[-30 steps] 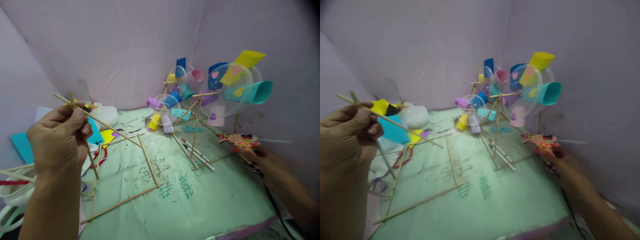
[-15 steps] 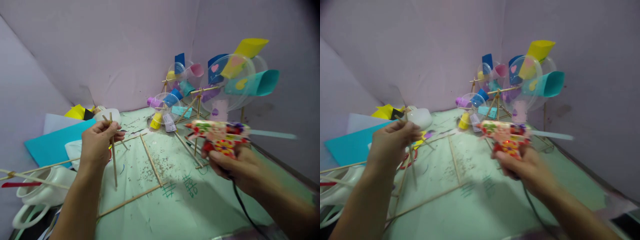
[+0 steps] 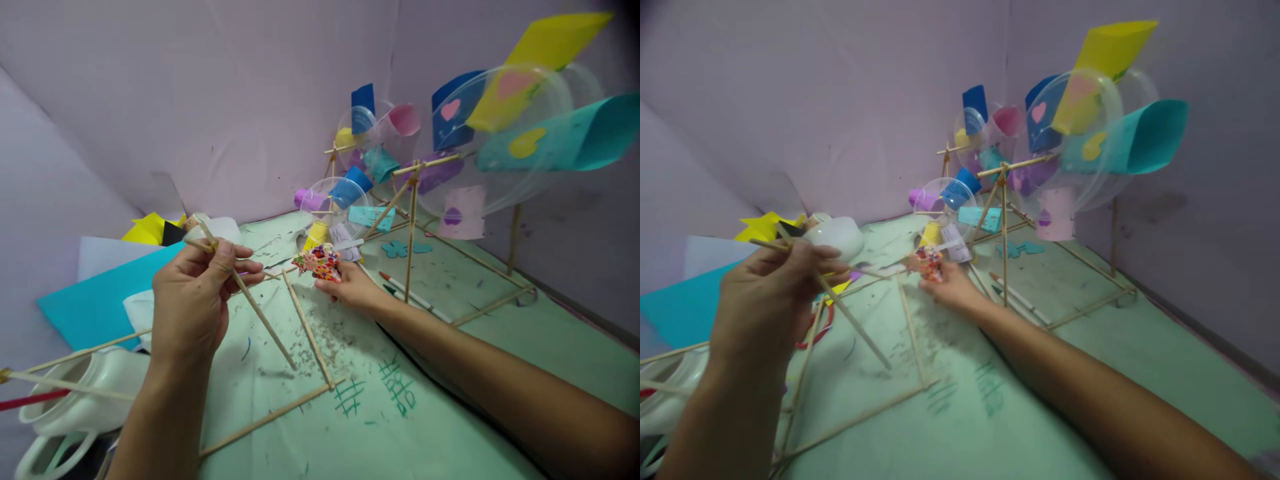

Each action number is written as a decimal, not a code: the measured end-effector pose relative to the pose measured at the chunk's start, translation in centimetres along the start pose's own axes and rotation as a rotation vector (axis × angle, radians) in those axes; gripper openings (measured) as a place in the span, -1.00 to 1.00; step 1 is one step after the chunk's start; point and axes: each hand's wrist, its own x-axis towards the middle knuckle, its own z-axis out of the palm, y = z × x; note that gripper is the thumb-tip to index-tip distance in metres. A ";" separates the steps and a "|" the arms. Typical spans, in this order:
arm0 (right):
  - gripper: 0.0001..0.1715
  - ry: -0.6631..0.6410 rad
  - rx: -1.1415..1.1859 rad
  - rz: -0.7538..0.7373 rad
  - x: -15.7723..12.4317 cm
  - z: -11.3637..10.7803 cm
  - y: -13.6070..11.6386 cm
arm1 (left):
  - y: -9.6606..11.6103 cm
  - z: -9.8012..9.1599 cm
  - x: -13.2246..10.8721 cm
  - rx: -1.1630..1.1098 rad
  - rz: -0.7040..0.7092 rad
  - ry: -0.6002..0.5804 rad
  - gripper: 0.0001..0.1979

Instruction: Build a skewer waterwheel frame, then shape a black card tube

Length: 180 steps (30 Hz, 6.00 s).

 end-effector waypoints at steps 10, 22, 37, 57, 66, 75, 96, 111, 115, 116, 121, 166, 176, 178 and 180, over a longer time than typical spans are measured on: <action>-0.55 -0.091 0.131 0.076 2.0 1.1 2.9 | -1.3 0.8 0.4 -0.051 0.047 -0.039 -0.84; -0.66 -0.224 0.010 0.099 1.8 0.7 1.6 | -1.1 1.3 0.2 -0.043 0.055 -0.008 -0.84; -0.71 -0.169 -0.145 0.073 2.3 1.2 2.1 | -1.3 1.1 0.1 -0.014 0.060 -0.008 -0.83; -0.68 -0.174 -0.089 0.080 2.0 1.4 1.5 | -1.3 1.2 0.1 0.000 0.015 0.024 -0.79; -0.67 -0.204 -0.049 0.111 1.9 1.2 1.4 | -1.5 1.3 0.1 -0.027 0.037 0.008 -0.81; -0.63 -0.160 -0.008 0.193 1.8 1.1 1.3 | -1.3 1.5 0.0 -0.010 0.041 0.021 -0.82; -0.57 -0.524 -0.015 0.179 -8.7 -5.3 -0.7 | -1.2 2.8 0.0 -0.006 0.054 0.039 -0.81; -0.80 -0.553 -0.042 0.203 -9.2 -5.0 -0.7 | -1.0 3.4 0.1 -0.042 0.025 0.073 -0.86; -0.81 -0.536 -0.015 0.228 -9.2 -4.7 -0.7 | -1.0 3.3 0.1 -0.038 0.022 0.064 -0.87; -0.82 -0.532 -0.015 0.235 -9.2 -4.6 -0.8 | -1.0 3.3 0.1 -0.039 0.021 0.064 -0.87; -0.84 -0.539 -0.036 0.236 -9.1 -4.5 -1.0 | -1.0 3.1 0.1 -0.055 0.013 0.057 -0.87; -0.60 -0.584 0.060 0.177 -9.2 -5.6 -0.1 | -1.7 4.0 -0.2 -0.013 0.113 0.083 -0.79; -0.53 -0.539 0.058 0.179 -9.8 -6.7 -0.7 | -1.5 4.3 -0.4 0.014 0.118 0.077 -0.80; -0.55 -0.477 -0.015 0.170 -10.6 -7.7 -0.9 | -1.5 4.2 -0.4 0.023 0.120 0.078 -0.80; -0.56 -0.396 -0.071 0.153 -11.8 -9.1 -0.8 | -1.6 4.2 -0.4 0.040 0.121 0.076 -0.80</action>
